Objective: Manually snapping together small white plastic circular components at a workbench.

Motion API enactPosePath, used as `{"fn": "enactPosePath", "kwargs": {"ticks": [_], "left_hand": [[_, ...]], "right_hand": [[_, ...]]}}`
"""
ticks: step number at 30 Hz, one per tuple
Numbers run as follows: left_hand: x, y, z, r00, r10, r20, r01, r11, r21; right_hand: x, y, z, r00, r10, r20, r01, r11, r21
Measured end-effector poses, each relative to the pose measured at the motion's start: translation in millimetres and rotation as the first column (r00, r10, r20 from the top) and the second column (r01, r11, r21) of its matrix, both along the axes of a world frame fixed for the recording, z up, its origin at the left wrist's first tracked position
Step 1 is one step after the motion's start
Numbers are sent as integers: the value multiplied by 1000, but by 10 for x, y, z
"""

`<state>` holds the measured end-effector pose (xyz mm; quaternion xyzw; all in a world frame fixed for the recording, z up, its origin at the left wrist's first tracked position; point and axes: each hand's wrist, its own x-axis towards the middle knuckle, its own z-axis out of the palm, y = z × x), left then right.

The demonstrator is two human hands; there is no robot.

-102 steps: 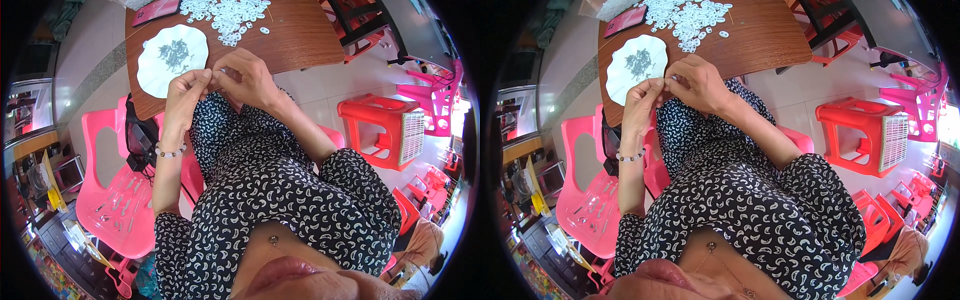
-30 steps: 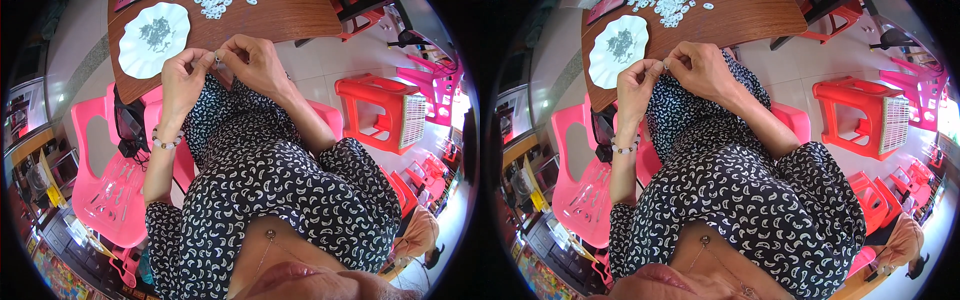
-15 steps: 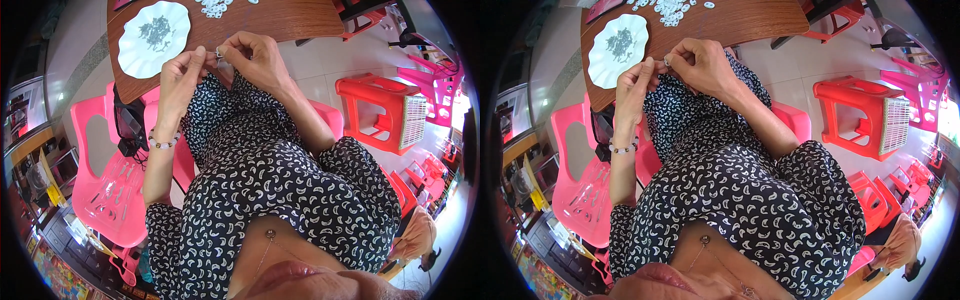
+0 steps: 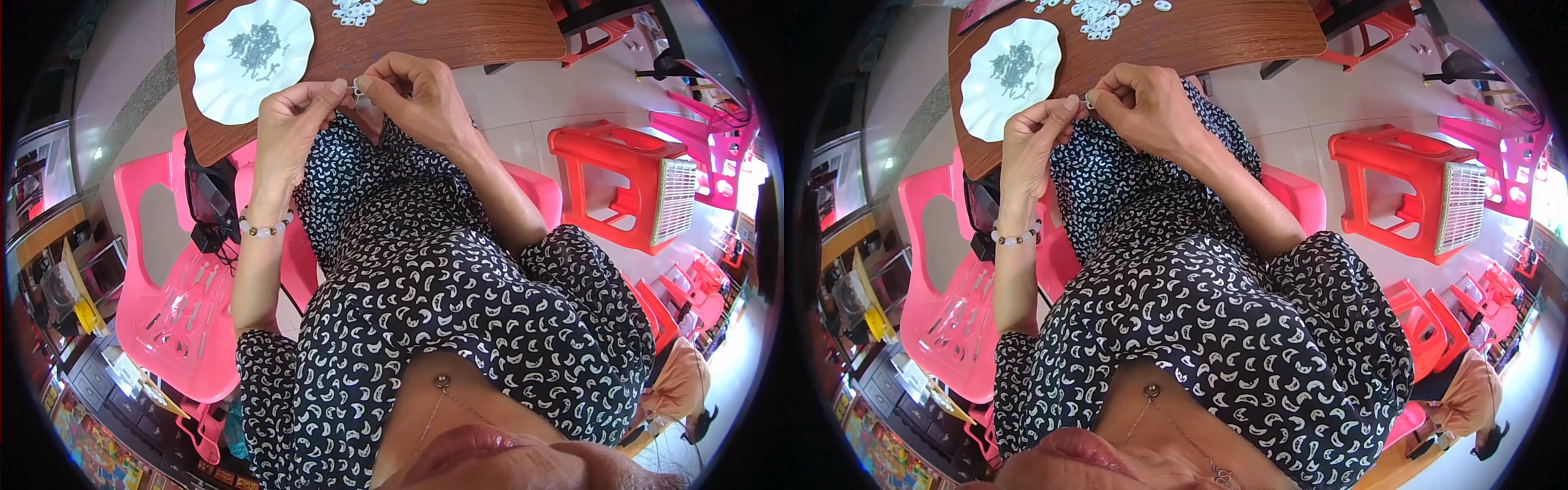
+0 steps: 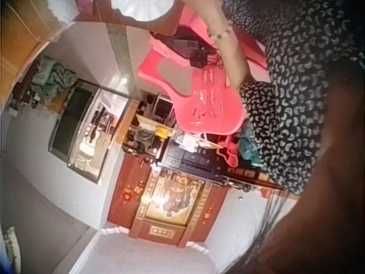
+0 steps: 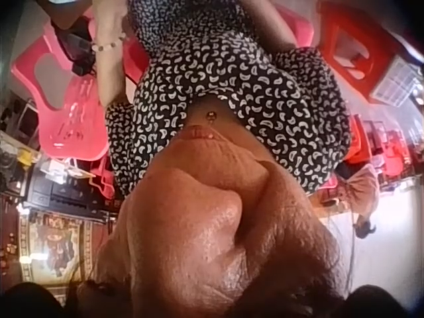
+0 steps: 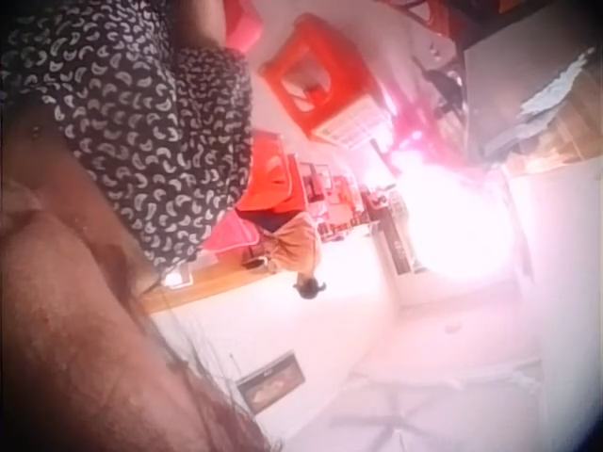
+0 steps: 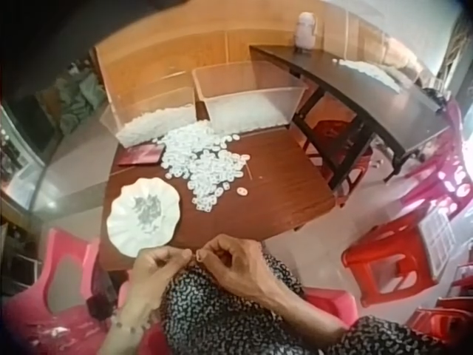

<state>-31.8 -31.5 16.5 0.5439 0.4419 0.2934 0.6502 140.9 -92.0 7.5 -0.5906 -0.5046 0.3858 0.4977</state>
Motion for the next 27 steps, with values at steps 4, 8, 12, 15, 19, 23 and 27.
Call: {"fn": "enactPosePath", "kwargs": {"ticks": [4,8,12,15,19,23,27], "left_hand": [[5,-5,-4,1000,4,-2,-4,1000,8],[11,-14,-7,1000,14,-6,-14,1000,23],[35,-3,29,1000,-6,-2,6,1000,16],[56,80,23,1000,13,-16,-12,997,82],[118,428,-44,939,116,-324,91,824,559],[351,676,-62,812,230,-537,336,567,752],[499,770,-119,761,217,-611,438,523,731]], "right_hand": [[-10,6,-19,1000,9,7,-9,1000,6],[-13,8,1,1000,11,-1,-11,1000,-8],[31,-3,11,999,10,-41,-12,999,-46],[101,-14,-26,999,-49,-20,48,998,-33],[207,-48,19,986,-132,-103,134,991,19],[305,-142,16,982,-153,-112,151,988,-25],[336,-194,-11,976,-199,-85,200,980,1]]}}
